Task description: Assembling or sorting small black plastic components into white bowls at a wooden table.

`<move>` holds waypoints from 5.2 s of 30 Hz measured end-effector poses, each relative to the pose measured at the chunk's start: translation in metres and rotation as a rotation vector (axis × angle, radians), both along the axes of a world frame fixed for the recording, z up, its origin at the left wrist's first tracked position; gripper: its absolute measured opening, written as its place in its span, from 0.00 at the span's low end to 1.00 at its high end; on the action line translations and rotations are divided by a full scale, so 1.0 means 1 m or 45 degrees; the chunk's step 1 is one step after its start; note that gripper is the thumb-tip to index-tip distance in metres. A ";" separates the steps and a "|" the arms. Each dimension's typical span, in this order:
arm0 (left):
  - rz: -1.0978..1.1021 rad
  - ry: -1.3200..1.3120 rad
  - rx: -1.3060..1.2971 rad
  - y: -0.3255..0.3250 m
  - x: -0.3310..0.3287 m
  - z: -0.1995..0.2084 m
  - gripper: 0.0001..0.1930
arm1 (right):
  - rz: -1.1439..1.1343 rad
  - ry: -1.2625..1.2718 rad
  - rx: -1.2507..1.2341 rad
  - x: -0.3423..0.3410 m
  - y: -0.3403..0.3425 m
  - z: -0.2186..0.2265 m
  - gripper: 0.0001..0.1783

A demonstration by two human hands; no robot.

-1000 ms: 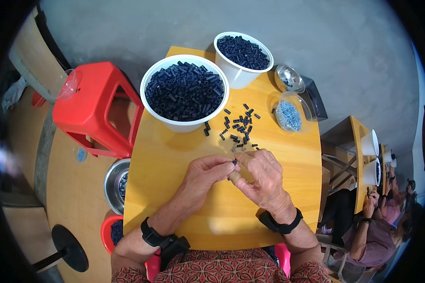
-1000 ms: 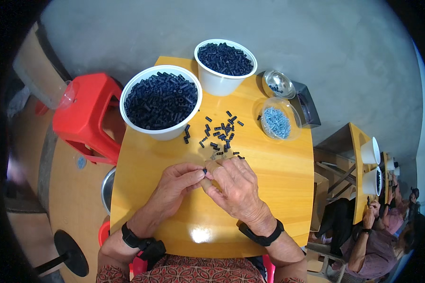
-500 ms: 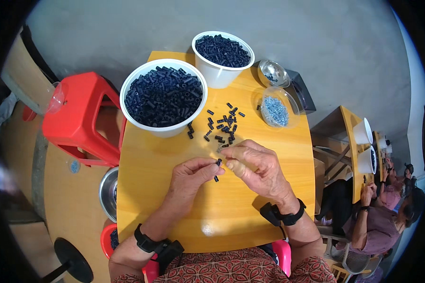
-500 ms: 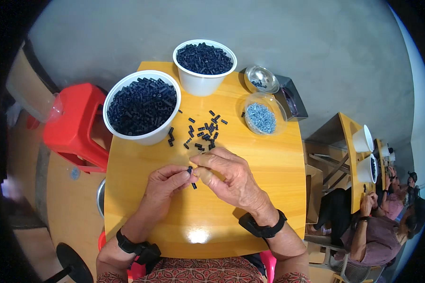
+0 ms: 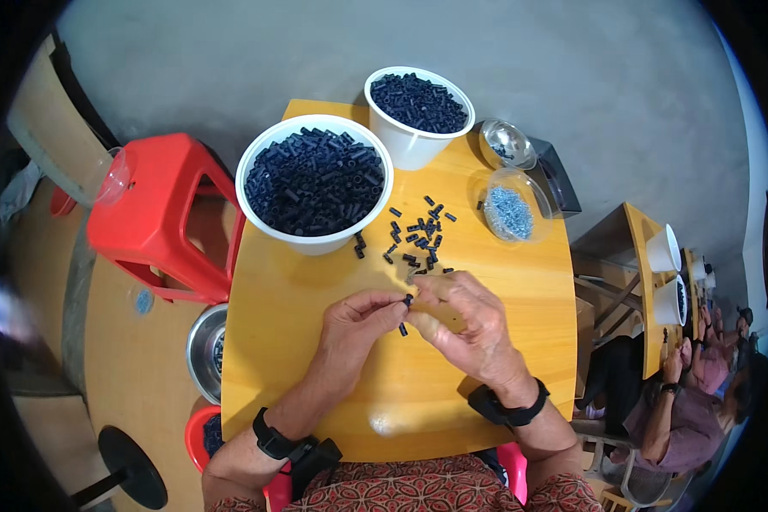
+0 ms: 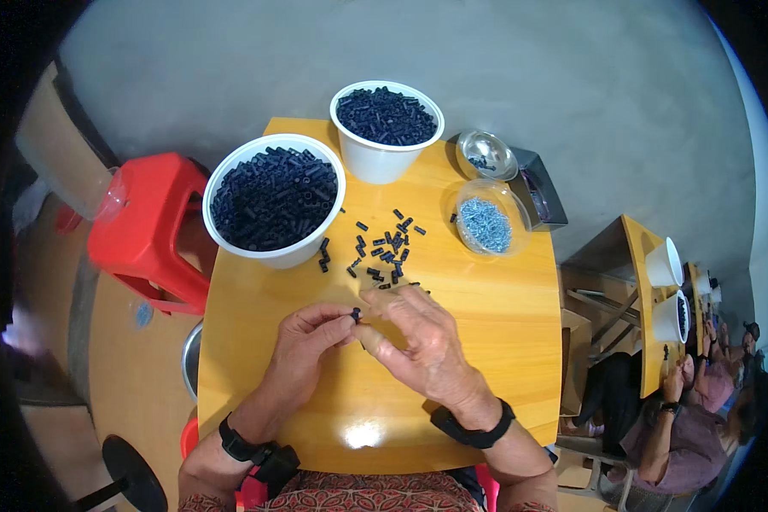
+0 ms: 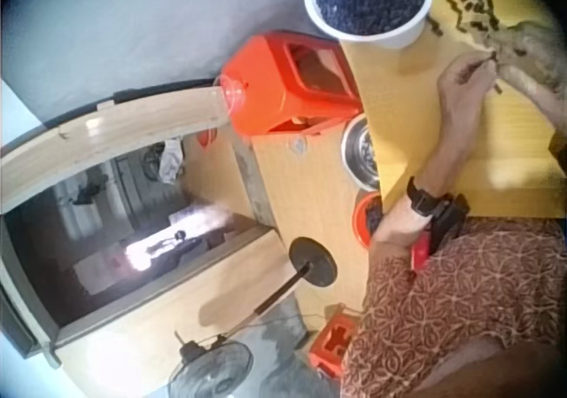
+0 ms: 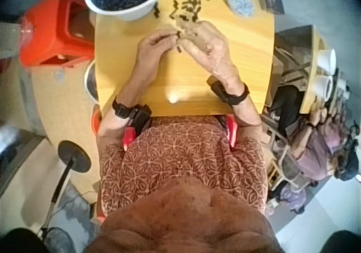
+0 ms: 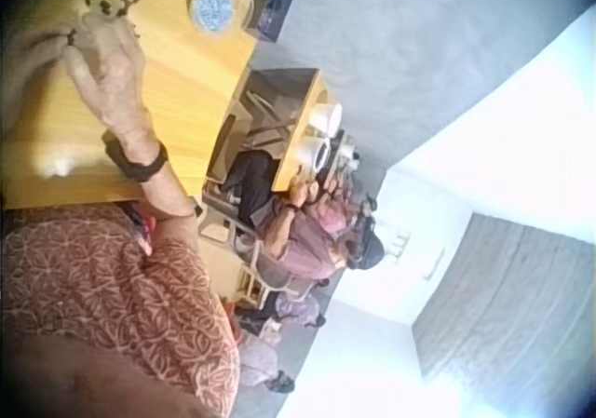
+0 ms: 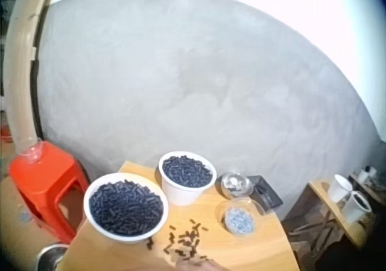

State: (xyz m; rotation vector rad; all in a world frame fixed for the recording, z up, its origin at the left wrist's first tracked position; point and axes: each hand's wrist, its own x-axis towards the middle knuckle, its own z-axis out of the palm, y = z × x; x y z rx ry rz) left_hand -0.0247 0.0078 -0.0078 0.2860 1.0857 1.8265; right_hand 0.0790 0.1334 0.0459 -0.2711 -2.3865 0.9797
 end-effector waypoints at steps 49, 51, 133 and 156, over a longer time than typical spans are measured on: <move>-0.028 0.150 -0.013 -0.001 -0.002 0.000 0.08 | 0.016 -0.126 0.083 0.000 0.007 0.009 0.14; -0.062 0.052 0.012 -0.001 -0.002 -0.001 0.08 | 0.047 -0.127 0.292 -0.001 0.009 0.009 0.17; -0.084 0.048 -0.074 -0.005 -0.002 0.002 0.05 | 0.098 -0.059 0.786 -0.001 -0.005 -0.016 0.08; 0.831 0.646 -0.628 -0.203 -0.105 -0.027 0.13 | -0.207 -0.069 0.425 0.028 0.068 0.012 0.07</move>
